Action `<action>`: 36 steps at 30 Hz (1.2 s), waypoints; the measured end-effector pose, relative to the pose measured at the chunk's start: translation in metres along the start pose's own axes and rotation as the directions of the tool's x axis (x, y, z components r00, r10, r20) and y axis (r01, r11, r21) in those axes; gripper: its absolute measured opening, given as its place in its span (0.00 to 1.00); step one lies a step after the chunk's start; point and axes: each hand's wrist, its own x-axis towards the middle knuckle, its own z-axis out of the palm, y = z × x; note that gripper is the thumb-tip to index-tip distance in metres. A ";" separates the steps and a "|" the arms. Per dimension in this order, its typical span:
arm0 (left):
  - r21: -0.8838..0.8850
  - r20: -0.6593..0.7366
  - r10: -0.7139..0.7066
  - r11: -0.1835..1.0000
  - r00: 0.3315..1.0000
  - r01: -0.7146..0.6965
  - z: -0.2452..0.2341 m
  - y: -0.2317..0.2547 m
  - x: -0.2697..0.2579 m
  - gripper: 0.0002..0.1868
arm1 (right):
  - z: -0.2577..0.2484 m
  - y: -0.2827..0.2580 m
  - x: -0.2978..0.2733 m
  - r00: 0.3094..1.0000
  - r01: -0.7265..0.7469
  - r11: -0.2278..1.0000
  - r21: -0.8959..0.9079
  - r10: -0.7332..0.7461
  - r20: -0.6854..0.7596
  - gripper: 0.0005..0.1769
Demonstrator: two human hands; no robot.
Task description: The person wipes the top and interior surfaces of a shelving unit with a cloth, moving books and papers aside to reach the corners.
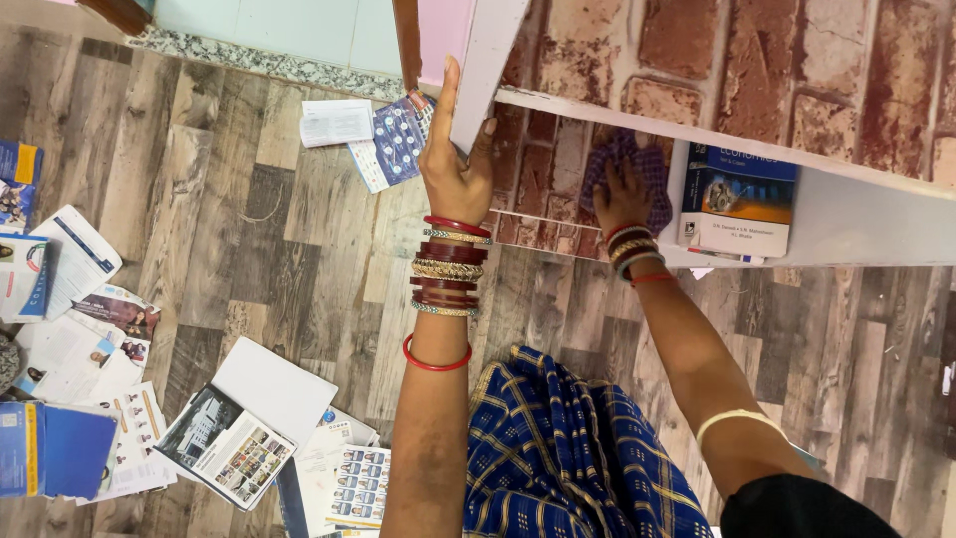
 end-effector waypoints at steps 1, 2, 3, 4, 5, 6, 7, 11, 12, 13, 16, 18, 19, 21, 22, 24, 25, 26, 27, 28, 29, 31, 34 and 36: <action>-0.004 -0.002 0.002 1.000 1.000 -0.002 0.000 -0.001 0.000 0.35 | -0.001 0.005 -0.012 1.000 0.007 1.000 -0.001 -0.007 -0.005 0.33; -0.009 -0.006 -0.003 1.000 1.000 0.003 0.000 -0.002 -0.001 0.35 | 0.000 0.005 -0.024 1.000 -0.013 1.000 -0.001 0.013 -0.016 0.34; -0.014 -0.010 -0.008 1.000 1.000 0.008 0.001 -0.002 -0.002 0.35 | 0.000 0.004 -0.036 0.999 -0.032 0.999 -0.001 0.032 -0.027 0.34; -0.019 -0.015 -0.013 1.000 1.000 0.012 0.002 -0.003 -0.003 0.35 | 0.001 0.000 -0.042 0.998 -0.051 0.999 -0.001 0.051 -0.038 0.35; -0.019 -0.016 -0.015 1.000 1.000 0.015 0.002 -0.004 -0.002 0.35 | 0.003 -0.007 -0.045 0.996 -0.072 0.997 -0.013 0.072 -0.054 0.35; -0.020 -0.014 -0.022 1.000 1.000 0.022 0.003 -0.005 -0.002 0.35 | 0.008 -0.018 -0.051 0.993 -0.097 0.995 -0.026 0.095 -0.067 0.34; -0.021 -0.012 -0.029 0.999 1.000 0.029 0.003 -0.006 -0.003 0.35 | 0.013 -0.030 -0.056 0.990 -0.122 0.992 -0.039 0.118 -0.080 0.34; -0.037 -0.028 0.010 0.999 1.000 -0.011 0.003 -0.001 -0.001 0.35 | 0.021 -0.098 -0.048 0.997 -0.011 0.998 -0.065 0.005 -0.083 0.35; -0.045 -0.026 0.003 0.999 1.000 -0.004 0.003 0.000 -0.001 0.35 | 0.023 -0.118 -0.044 0.996 0.052 0.998 -0.030 -0.054 -0.075 0.35; -0.053 -0.024 -0.003 0.999 1.000 0.002 0.002 0.000 -0.001 0.35 | 0.028 -0.141 -0.039 0.997 0.068 0.996 -0.058 -0.070 -0.041 0.35; -0.034 -0.023 0.012 0.999 1.000 -0.012 0.002 0.000 -0.001 0.34 | 0.050 -0.202 -0.014 0.989 0.141 0.989 -0.038 -0.138 0.057 0.44; -0.020 -0.016 -0.023 1.000 1.000 0.023 0.002 0.000 -0.002 0.33 | 0.067 -0.217 0.001 0.993 0.076 0.735 0.673 -0.117 0.016 0.36; -0.014 -0.012 -0.040 0.999 0.999 0.040 0.001 0.000 -0.002 0.33 | 0.073 -0.221 0.008 0.993 0.072 0.770 0.634 -0.113 0.024 0.35; -0.007 -0.017 0.009 1.000 1.000 -0.009 0.000 -0.002 0.002 0.32 | 0.072 -0.223 0.013 0.995 0.058 0.834 0.549 -0.095 0.041 0.35; -0.002 -0.022 0.035 0.999 0.999 -0.035 0.000 -0.002 0.003 0.32 | 0.064 -0.218 0.013 0.982 0.142 0.890 0.434 -0.182 0.053 0.36; 0.014 -0.021 0.034 0.999 0.999 -0.034 0.000 0.001 -0.002 0.32 | 0.039 -0.210 0.015 0.931 0.322 0.927 0.192 -0.346 0.113 0.41; 0.025 -0.022 0.036 0.999 0.999 -0.035 -0.001 0.001 -0.001 0.32 | 0.027 -0.207 0.020 0.942 0.299 0.943 0.149 -0.316 0.110 0.39; 0.019 -0.015 0.014 1.000 1.000 -0.014 -0.001 0.000 -0.003 0.31 | 0.019 -0.197 0.019 0.954 0.266 0.958 0.108 -0.277 0.113 0.37; 0.014 -0.008 -0.008 1.000 1.000 0.008 -0.001 -0.002 -0.005 0.30 | 0.014 -0.185 0.019 0.964 0.232 0.970 0.067 -0.238 0.116 0.36; 0.006 -0.006 -0.027 1.000 1.000 0.027 0.000 -0.005 -0.004 0.30 | 0.011 -0.171 0.023 0.970 0.206 0.977 0.060 -0.212 0.120 0.35; 0.019 -0.010 -0.003 1.000 1.000 0.003 0.001 -0.009 -0.004 0.30 | 0.011 -0.156 0.028 0.975 0.180 0.982 0.053 -0.185 0.124 0.34; 0.047 -0.025 0.043 0.998 0.999 -0.042 0.004 -0.015 -0.004 0.31 | 0.014 -0.117 0.035 0.984 0.145 0.989 0.033 -0.147 0.105 0.34; 0.032 -0.022 0.035 0.999 0.999 -0.034 0.003 -0.016 -0.004 0.30 | 0.015 -0.054 0.042 0.994 0.098 0.995 0.015 -0.098 0.048 0.33; -0.013 -0.011 -0.047 0.999 0.999 0.047 0.003 -0.013 -0.006 0.30 | 0.011 -0.018 0.035 0.998 0.049 0.999 0.022 -0.050 0.045 0.33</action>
